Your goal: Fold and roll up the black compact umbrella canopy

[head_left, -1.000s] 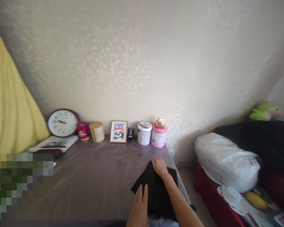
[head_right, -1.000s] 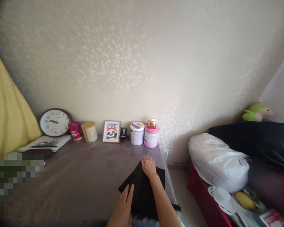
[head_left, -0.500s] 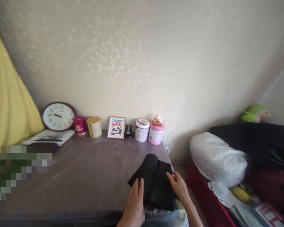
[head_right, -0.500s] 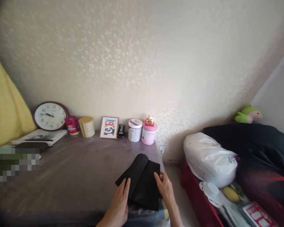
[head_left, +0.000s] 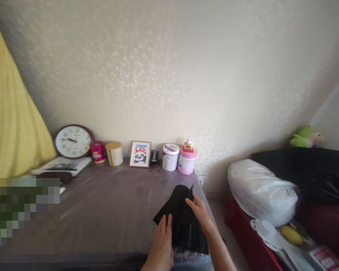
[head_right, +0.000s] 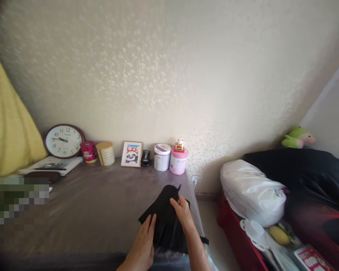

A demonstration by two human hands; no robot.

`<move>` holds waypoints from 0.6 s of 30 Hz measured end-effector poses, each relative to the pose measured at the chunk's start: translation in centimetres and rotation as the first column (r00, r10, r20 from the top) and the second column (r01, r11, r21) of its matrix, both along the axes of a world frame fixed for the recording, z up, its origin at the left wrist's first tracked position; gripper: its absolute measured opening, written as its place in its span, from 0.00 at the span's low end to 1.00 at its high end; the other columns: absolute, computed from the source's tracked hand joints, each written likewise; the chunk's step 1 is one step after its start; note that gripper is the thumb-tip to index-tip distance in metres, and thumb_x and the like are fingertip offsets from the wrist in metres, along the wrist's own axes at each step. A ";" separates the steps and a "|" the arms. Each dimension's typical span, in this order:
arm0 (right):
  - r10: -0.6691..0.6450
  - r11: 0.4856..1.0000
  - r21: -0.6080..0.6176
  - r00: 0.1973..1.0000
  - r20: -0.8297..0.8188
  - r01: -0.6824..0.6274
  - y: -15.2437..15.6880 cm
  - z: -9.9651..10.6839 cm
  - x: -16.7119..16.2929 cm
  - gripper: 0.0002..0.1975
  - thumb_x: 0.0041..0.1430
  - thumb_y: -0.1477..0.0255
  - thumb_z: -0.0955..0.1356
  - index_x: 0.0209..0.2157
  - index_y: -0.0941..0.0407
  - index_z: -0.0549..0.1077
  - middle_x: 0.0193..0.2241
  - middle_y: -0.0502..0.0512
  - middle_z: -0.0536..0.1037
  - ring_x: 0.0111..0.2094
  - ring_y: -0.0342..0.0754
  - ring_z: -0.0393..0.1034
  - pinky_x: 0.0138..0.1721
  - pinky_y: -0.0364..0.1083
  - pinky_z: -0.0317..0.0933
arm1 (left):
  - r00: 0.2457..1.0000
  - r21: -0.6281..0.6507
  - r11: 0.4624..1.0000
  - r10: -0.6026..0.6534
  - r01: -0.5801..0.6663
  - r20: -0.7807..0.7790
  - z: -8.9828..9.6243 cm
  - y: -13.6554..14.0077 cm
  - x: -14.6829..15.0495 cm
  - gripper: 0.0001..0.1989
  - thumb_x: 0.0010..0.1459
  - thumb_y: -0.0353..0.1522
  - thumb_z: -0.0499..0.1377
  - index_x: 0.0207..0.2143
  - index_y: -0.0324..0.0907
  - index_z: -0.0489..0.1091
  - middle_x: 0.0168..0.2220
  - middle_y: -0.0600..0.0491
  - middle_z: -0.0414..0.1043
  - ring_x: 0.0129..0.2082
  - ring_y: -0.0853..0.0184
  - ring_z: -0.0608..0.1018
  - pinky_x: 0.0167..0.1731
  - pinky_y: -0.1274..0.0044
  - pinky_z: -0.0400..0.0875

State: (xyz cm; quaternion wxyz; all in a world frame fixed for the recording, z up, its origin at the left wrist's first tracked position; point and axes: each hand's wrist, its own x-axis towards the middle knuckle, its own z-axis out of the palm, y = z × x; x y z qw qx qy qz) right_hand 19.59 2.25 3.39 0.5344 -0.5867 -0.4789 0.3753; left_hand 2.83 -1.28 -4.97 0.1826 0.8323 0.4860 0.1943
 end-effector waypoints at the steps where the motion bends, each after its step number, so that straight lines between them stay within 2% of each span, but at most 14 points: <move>1: 0.027 1.000 -0.012 0.998 -0.053 -0.027 0.4 0.2 -0.7 0.19 0.47 0.57 0.67 0.35 0.57 0.72 0.26 0.53 0.77 0.29 0.50 0.72 0.29 0.46 0.67 | 1.000 0.018 1.000 0.011 -0.011 0.016 -0.5 0.1 0.1 0.45 0.38 0.20 0.49 0.62 0.31 0.37 0.63 0.36 0.39 0.63 0.55 0.49 0.59 0.63 0.53; 4: 0.049 0.998 -0.021 0.987 -0.156 -0.053 1.7 -0.1 -2.3 0.19 0.44 0.57 0.69 0.33 0.58 0.71 0.25 0.52 0.76 0.27 0.49 0.72 0.29 0.46 0.66 | 0.999 0.073 0.997 0.010 -0.013 0.032 -1.8 0.5 0.2 0.46 0.37 0.20 0.51 0.62 0.30 0.38 0.63 0.36 0.40 0.63 0.55 0.49 0.59 0.63 0.51; 8: 0.027 0.999 -0.017 0.993 -0.118 -0.029 3.2 -1.9 -3.0 0.18 0.44 0.60 0.69 0.33 0.59 0.70 0.24 0.52 0.75 0.26 0.47 0.70 0.27 0.45 0.65 | 0.999 0.066 0.998 -0.017 0.020 -0.036 -2.2 0.7 0.1 0.41 0.36 0.22 0.54 0.57 0.22 0.50 0.62 0.31 0.44 0.62 0.50 0.50 0.60 0.63 0.52; 12: 0.018 0.999 -0.040 0.999 0.035 -0.017 4.1 -3.1 -3.0 0.17 0.46 0.62 0.67 0.35 0.59 0.70 0.26 0.53 0.76 0.31 0.49 0.71 0.31 0.46 0.65 | 0.999 0.075 0.997 -0.002 0.005 -0.047 -1.6 0.7 0.0 0.34 0.38 0.23 0.53 0.53 0.23 0.58 0.61 0.32 0.48 0.61 0.52 0.53 0.59 0.64 0.53; 18: -0.011 0.992 -0.114 0.941 0.339 0.053 4.8 -3.2 -3.2 0.19 0.50 0.66 0.66 0.43 0.59 0.70 0.35 0.57 0.77 0.41 0.52 0.71 0.38 0.46 0.64 | 0.999 0.078 0.997 0.029 -0.026 -0.029 -0.4 0.4 -0.2 0.35 0.40 0.23 0.51 0.55 0.27 0.55 0.61 0.37 0.50 0.61 0.57 0.54 0.59 0.67 0.54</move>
